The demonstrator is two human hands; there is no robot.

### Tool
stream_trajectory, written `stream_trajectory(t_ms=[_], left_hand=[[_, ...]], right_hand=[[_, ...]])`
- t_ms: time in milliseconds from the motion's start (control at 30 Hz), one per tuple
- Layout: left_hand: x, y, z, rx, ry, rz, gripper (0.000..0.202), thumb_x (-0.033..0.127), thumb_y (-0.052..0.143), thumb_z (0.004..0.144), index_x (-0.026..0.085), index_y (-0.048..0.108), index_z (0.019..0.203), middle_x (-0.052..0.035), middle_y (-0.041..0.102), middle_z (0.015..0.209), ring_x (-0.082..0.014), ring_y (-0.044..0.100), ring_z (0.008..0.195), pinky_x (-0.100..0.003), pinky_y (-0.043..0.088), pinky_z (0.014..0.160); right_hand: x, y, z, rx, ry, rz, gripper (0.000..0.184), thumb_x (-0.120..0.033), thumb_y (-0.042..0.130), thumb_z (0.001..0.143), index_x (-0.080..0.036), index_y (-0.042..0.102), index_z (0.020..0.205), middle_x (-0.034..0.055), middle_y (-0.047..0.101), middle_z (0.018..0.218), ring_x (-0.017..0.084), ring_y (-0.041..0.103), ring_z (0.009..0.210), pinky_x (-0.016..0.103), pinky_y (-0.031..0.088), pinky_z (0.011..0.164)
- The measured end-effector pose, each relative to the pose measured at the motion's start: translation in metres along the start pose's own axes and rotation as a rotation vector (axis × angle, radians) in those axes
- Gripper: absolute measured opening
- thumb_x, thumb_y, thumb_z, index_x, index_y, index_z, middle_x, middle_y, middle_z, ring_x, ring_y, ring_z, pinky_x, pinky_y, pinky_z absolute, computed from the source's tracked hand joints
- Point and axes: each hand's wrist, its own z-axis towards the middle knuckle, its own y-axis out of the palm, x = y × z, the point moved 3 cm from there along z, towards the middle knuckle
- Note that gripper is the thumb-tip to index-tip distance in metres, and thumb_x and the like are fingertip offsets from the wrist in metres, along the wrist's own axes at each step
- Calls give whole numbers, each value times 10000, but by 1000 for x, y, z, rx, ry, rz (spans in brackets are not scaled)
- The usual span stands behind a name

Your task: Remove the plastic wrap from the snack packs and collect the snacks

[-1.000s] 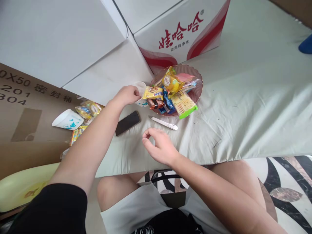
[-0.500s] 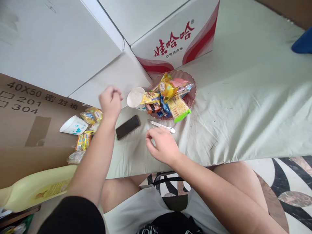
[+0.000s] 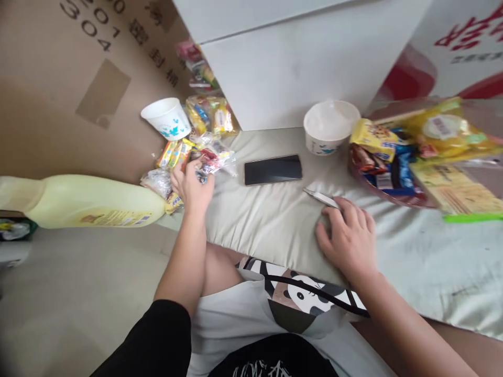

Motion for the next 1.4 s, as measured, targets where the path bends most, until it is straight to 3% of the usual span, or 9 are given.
stream_trajectory(t_ms=[167, 300, 533, 633, 767, 867, 967, 1167, 1400], left_hand=[[-32, 2, 3, -318, -41, 7, 880, 308, 843, 633, 307, 484, 1436, -159, 402, 1540, -470, 320, 1451, -641, 206, 1194], [-38, -1, -4, -380, 7, -97, 1036, 194, 888, 535, 325, 448, 1463, -142, 395, 1519, -480, 325, 1446, -636, 234, 1202], [-9, -41, -16, -52, -28, -229, 484, 270, 802, 693, 264, 672, 1160, -117, 594, 1206, -387, 537, 1263, -579, 369, 1164], [19, -44, -31, 47, 40, -604, 501, 432, 843, 668, 254, 683, 1107, -100, 607, 1260, -341, 556, 1267, -527, 415, 1146], [65, 2, -60, -440, -190, -1320, 685, 722, 801, 580, 303, 681, 1109, -81, 679, 1228, -357, 593, 1243, -545, 528, 1004], [99, 40, -82, -902, -439, -1451, 616, 713, 723, 698, 349, 657, 1189, -76, 657, 1336, -372, 565, 1303, -582, 561, 917], [120, 55, -88, -1055, -486, -1483, 582, 662, 680, 754, 373, 625, 1257, -70, 616, 1412, -370, 571, 1310, -552, 582, 882], [129, 63, -92, -1078, -425, -1439, 702, 642, 747, 676, 303, 613, 1277, -115, 647, 1355, -364, 632, 1227, -500, 598, 887], [122, 57, -72, -872, -297, -1411, 633, 719, 662, 734, 300, 648, 1208, -99, 688, 1276, -325, 617, 1249, -461, 576, 936]], right_hand=[[-2, 1, 0, -28, 14, 13, 202, -377, 506, 923, -229, 617, 1003, 173, 654, 1219, 391, 615, 1117, 564, 461, 944], [-2, 2, 0, -38, -3, 14, 164, -363, 513, 926, -260, 614, 1005, 184, 655, 1198, 406, 607, 1119, 575, 448, 941], [-2, -3, 1, -47, 1, 61, 198, -333, 538, 928, -198, 636, 1035, 172, 641, 1229, 361, 571, 1165, 516, 429, 950], [0, -5, 5, -29, 16, 118, 160, -278, 553, 923, -193, 644, 1023, 157, 651, 1209, 335, 578, 1160, 484, 428, 953], [6, -8, 8, -16, 35, 256, 168, -201, 521, 934, -193, 662, 1024, 141, 666, 1202, 295, 620, 1067, 466, 443, 929], [11, -10, 8, -30, 63, 378, 245, -146, 496, 926, -205, 682, 1074, 137, 658, 1230, 286, 642, 1054, 457, 474, 912], [15, -13, 10, -31, 128, 508, 322, -97, 468, 899, -223, 689, 1097, 125, 647, 1237, 269, 661, 1029, 417, 532, 852], [17, -27, 19, 110, 137, 839, 314, -100, 432, 911, -239, 643, 1098, 95, 680, 1139, 229, 659, 1070, 382, 555, 901], [3, -17, 17, -134, -31, 906, 339, -107, 402, 944, -203, 640, 1165, 96, 714, 1137, 208, 694, 1005, 353, 560, 845]])
